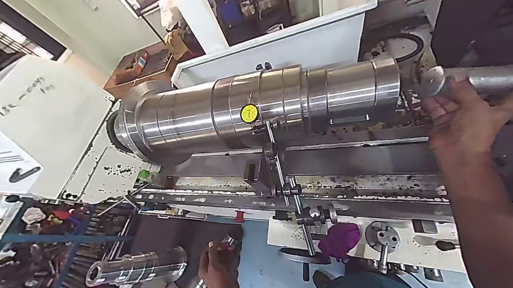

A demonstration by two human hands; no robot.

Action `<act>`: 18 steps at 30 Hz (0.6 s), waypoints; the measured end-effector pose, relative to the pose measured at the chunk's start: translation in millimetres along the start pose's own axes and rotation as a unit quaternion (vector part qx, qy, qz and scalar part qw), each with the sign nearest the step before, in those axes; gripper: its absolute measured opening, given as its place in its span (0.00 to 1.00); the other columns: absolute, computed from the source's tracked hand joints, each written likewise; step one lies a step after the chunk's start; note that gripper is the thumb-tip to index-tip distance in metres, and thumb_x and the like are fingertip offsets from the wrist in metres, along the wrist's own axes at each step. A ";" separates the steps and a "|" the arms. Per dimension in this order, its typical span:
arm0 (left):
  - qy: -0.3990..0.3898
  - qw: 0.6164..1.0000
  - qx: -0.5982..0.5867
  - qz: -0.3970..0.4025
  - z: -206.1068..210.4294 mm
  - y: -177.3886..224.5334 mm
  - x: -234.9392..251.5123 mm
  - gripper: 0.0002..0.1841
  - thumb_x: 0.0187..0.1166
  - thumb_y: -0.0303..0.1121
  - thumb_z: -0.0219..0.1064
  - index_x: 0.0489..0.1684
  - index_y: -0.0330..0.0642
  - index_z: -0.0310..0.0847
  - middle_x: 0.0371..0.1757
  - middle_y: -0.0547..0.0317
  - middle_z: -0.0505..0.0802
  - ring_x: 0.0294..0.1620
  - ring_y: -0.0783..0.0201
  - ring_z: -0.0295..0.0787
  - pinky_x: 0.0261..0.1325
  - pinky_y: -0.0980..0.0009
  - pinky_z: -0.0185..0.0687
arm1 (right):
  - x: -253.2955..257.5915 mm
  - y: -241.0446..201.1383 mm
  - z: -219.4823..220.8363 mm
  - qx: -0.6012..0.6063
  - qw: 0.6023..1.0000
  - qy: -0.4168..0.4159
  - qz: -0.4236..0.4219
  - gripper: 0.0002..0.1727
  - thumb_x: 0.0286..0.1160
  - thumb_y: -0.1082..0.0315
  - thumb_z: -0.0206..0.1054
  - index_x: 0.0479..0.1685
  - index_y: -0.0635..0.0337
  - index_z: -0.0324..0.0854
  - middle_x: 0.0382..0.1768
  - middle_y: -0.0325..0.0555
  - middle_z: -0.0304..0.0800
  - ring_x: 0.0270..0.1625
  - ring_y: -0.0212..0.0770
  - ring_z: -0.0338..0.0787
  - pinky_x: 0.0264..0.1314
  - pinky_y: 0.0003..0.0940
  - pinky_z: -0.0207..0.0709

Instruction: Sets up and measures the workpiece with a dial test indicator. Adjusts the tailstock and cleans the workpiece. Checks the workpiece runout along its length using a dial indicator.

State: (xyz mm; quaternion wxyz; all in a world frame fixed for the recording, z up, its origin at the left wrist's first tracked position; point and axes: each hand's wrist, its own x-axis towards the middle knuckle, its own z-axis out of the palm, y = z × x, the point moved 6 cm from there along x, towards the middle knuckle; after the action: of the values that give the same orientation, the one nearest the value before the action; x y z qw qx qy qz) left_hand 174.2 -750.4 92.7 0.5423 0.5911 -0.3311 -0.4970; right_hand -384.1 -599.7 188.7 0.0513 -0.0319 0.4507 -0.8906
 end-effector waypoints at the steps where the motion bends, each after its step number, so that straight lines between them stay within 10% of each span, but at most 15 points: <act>1: 0.001 1.000 -0.002 0.000 0.6 0.1 0.0 0.14 0.93 0.31 0.50 0.42 0.33 0.79 0.24 0.59 0.92 0.23 0.66 0.91 0.30 0.69 0.91 | 0.0 0.0 -0.1 0.002 1.000 0.001 0.001 0.56 0.71 0.74 0.76 0.93 0.42 0.35 0.62 0.56 0.81 0.45 0.54 0.94 0.47 0.50 0.94; 18: -0.010 1.000 -0.010 0.005 -3.7 -4.2 4.8 0.14 0.93 0.30 0.49 0.44 0.33 0.79 0.25 0.58 0.93 0.23 0.65 0.91 0.30 0.69 0.91 | 2.0 -16.4 -15.0 -0.059 0.998 -0.020 -0.007 0.53 0.74 0.66 0.77 0.91 0.44 0.37 0.65 0.47 0.78 0.47 0.45 0.93 0.48 0.43 0.93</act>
State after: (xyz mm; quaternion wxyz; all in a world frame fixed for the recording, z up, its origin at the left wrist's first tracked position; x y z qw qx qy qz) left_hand 178.5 -753.0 87.2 0.5477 0.5789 -0.3344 -0.5030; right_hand -388.7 -578.3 193.1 0.0520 -0.0559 0.5012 -0.8620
